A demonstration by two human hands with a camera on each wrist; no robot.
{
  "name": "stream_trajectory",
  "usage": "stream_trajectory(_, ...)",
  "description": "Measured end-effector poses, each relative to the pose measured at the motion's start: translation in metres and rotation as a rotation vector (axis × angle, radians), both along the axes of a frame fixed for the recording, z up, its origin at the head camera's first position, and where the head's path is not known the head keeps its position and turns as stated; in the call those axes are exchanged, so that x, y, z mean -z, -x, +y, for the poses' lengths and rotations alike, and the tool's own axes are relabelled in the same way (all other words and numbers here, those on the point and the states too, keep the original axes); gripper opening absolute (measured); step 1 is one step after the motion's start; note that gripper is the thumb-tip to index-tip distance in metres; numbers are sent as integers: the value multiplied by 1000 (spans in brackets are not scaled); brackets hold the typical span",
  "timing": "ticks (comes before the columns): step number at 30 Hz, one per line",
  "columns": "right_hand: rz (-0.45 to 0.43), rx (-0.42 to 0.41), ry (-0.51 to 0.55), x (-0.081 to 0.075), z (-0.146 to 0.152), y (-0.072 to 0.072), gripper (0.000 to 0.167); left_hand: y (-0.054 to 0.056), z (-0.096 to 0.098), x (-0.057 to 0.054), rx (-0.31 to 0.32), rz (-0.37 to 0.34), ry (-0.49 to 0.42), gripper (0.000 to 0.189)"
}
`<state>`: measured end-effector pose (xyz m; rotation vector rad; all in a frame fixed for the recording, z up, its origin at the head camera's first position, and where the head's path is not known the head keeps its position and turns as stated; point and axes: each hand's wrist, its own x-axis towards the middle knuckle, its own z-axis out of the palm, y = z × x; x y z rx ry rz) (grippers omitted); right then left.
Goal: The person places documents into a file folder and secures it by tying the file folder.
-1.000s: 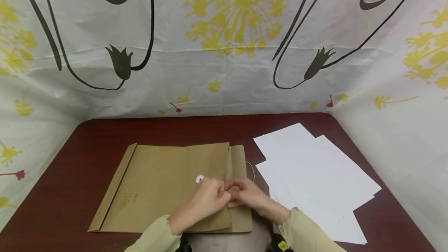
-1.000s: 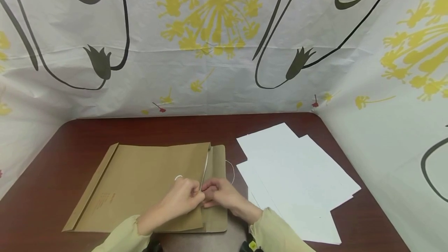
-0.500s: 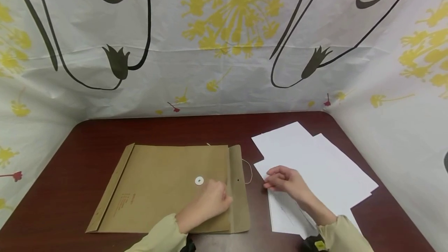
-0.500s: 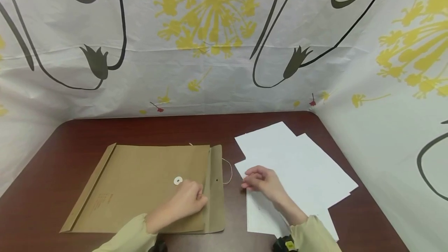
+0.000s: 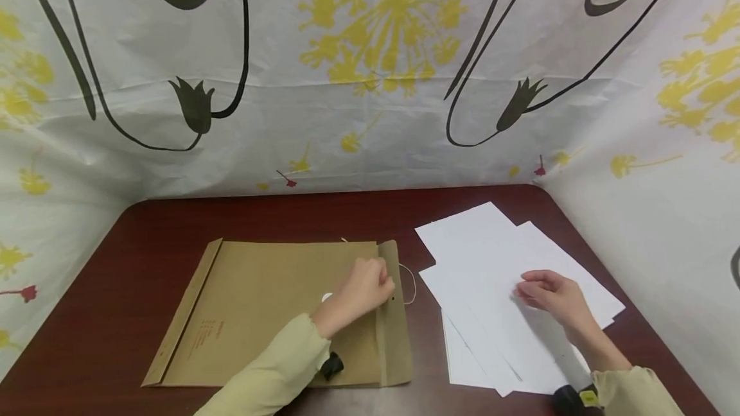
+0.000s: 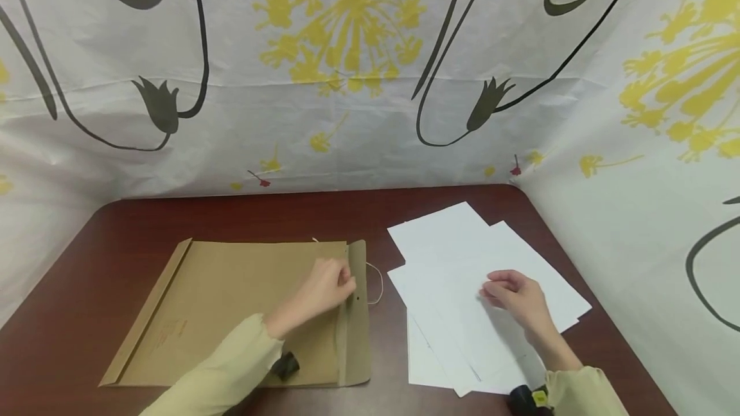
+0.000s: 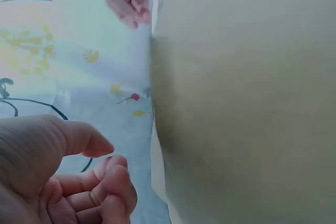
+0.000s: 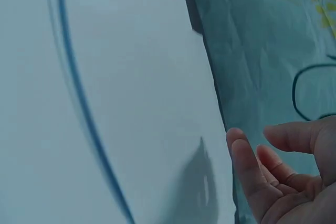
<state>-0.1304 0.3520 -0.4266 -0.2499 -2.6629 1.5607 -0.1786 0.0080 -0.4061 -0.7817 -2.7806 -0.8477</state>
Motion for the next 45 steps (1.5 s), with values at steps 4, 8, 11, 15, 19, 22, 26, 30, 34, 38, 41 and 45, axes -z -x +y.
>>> stream_trajectory(4,-26,36,-82,-2,23,-1,42,18,13,-4,31,-25,-58,13)
stream_trajectory(8,-55,68,-172,-4,44,1,46,39,28,-4,24,-69,-139,4)
stream_trajectory(11,-86,89,-234,-5,56,3,48,53,37,-2,-19,-101,-168,4)
stream_trajectory(15,-115,73,-310,-7,66,3,50,69,48,-1,-82,-160,-178,7)
stream_trajectory(19,-133,55,-380,-8,71,3,51,81,60,0,-135,-233,-200,12)
stream_trajectory(22,-155,57,-409,-8,75,5,50,88,67,5,-167,-264,-202,18)
stream_trajectory(26,-176,46,-437,-9,82,7,51,95,74,15,-195,-303,-186,28)
stream_trajectory(30,-199,32,-459,-10,87,7,58,99,79,20,-184,-350,-197,38)
stream_trajectory(34,-242,26,-524,-12,87,7,66,101,86,20,-147,-337,-142,43)
stream_trajectory(38,-260,25,-607,-12,85,10,66,99,94,17,-131,-305,-30,42)
stream_trajectory(41,-263,34,-616,-12,83,11,62,100,99,18,-139,-309,6,37)
stream_trajectory(45,-277,47,-619,-13,80,12,59,102,100,20,-166,-331,8,18)
